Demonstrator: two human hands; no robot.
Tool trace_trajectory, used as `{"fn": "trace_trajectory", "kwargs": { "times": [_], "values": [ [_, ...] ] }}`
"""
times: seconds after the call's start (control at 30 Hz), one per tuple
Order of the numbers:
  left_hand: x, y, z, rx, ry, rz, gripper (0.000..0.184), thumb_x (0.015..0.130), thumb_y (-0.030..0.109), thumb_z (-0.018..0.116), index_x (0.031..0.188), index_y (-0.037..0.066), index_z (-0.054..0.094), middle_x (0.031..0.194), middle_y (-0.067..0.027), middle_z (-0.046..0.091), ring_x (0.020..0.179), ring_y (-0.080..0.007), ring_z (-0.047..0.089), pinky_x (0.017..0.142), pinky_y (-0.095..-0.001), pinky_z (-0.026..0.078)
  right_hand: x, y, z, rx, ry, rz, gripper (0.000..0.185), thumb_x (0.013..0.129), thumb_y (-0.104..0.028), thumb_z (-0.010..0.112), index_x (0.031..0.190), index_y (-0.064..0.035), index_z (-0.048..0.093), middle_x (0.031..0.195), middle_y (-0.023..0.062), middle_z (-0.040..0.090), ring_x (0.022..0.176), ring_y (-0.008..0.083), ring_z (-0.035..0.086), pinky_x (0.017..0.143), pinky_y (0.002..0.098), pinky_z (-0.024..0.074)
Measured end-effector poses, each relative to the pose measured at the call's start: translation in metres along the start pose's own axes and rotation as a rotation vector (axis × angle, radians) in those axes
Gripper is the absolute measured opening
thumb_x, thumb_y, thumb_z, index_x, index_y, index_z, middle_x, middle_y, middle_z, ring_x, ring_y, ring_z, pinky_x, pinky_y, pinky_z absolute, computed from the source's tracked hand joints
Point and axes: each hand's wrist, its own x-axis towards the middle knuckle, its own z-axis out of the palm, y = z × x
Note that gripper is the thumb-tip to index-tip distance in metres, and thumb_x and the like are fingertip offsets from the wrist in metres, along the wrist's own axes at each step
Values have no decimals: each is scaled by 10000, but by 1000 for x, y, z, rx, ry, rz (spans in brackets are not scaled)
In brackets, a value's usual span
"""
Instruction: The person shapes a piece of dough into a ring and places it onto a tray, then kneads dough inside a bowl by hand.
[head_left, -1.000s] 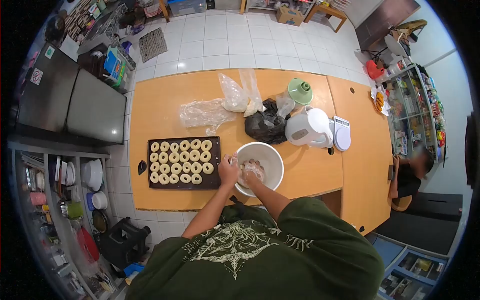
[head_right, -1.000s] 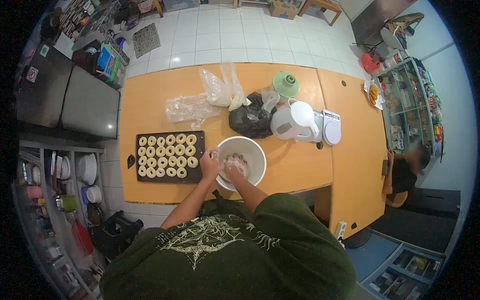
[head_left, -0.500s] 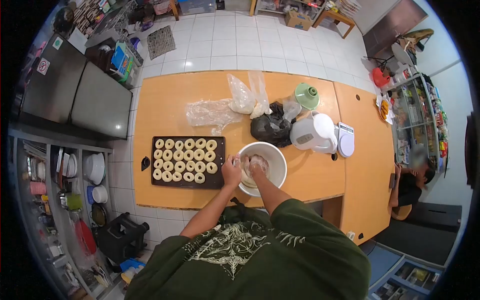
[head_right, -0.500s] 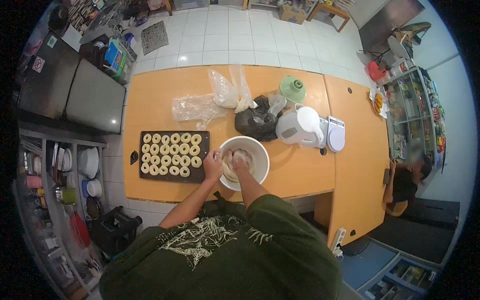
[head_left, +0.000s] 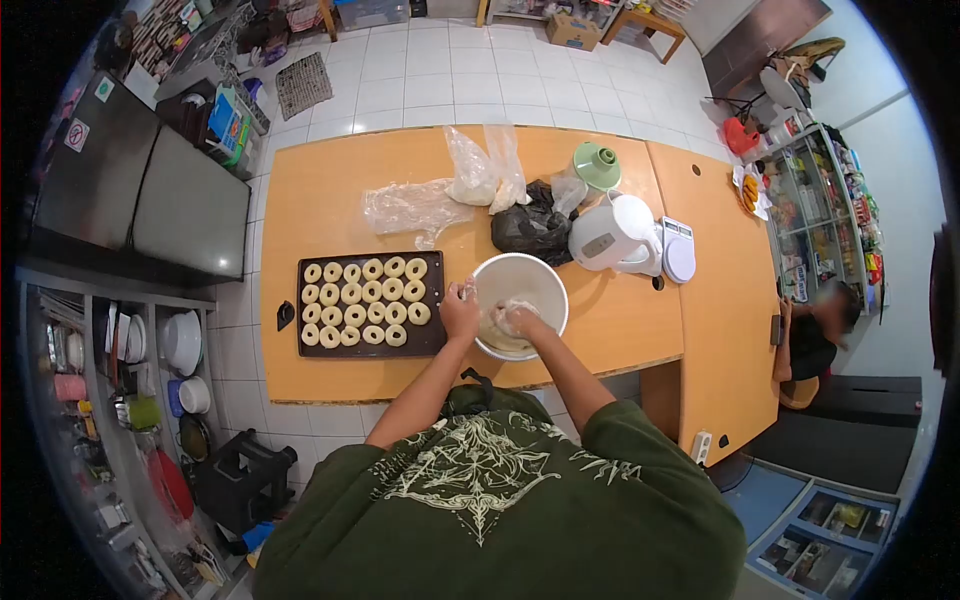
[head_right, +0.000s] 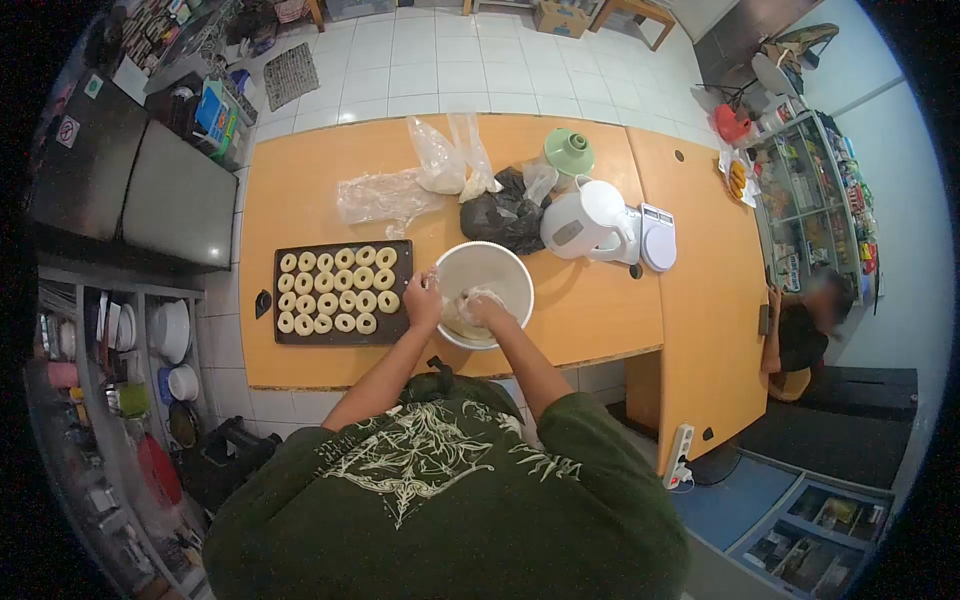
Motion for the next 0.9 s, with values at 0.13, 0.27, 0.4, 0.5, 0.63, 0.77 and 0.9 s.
{"fn": "trace_trajectory", "kwargs": {
  "times": [0.13, 0.27, 0.4, 0.5, 0.63, 0.77, 0.9],
  "values": [
    [-2, 10, -7, 9, -69, -103, 395, 932, 345, 572, 798, -26, 584, 730, -233, 609, 721, -414, 590, 672, -445, 454, -17, -9, 10, -198, 62, 77, 415, 912, -421, 491, 1145, -99, 609, 1287, 264, 501, 1147, 477, 504, 926, 518, 446],
    [0, 4, -3, 36, -39, -63, 400, 925, 358, 580, 812, -25, 596, 752, -239, 621, 734, -416, 598, 680, -440, 462, -37, -24, 13, -149, -136, 270, 761, 855, -508, 539, 1483, -231, 212, 1423, 302, 334, 1343, 469, 289, 1016, 590, 341],
    [0, 0, -2, 13, 9, 7, 448, 911, 392, 590, 728, -15, 552, 646, -209, 573, 629, -406, 567, 600, -460, 428, -50, -48, -6, -181, -130, 403, 905, 821, -573, 570, 1524, -276, 85, 1421, 278, 358, 1345, 437, 315, 1019, 602, 320],
    [-2, -1, -1, 8, -4, -11, 438, 907, 387, 595, 737, -14, 558, 645, -206, 571, 626, -397, 567, 598, -454, 428, -46, -48, 1, -120, -136, 388, 848, 832, -593, 539, 1509, -265, 146, 1405, 250, 387, 1319, 435, 353, 1011, 605, 328],
    [-1, 7, -6, 34, -73, -75, 396, 927, 336, 583, 798, -38, 596, 727, -230, 617, 702, -387, 604, 648, -438, 449, -38, -46, 10, -111, -80, 354, 688, 869, -588, 479, 1426, -216, 323, 1357, 237, 424, 1213, 459, 454, 942, 627, 382],
    [0, 6, -5, 49, -46, -22, 393, 931, 329, 579, 797, -40, 591, 730, -230, 619, 701, -378, 605, 647, -434, 446, -22, -45, 26, -146, 68, 347, 587, 896, -572, 445, 1314, -159, 432, 1291, 219, 464, 1146, 421, 503, 893, 608, 412],
    [-3, 9, -4, -16, -57, -27, 379, 931, 331, 558, 785, -18, 579, 704, -235, 607, 701, -431, 598, 639, -480, 445, -6, -44, 29, -206, 231, 384, 526, 903, -538, 456, 1212, -118, 527, 1231, 169, 524, 1124, 356, 532, 892, 565, 413]
  ]
}}
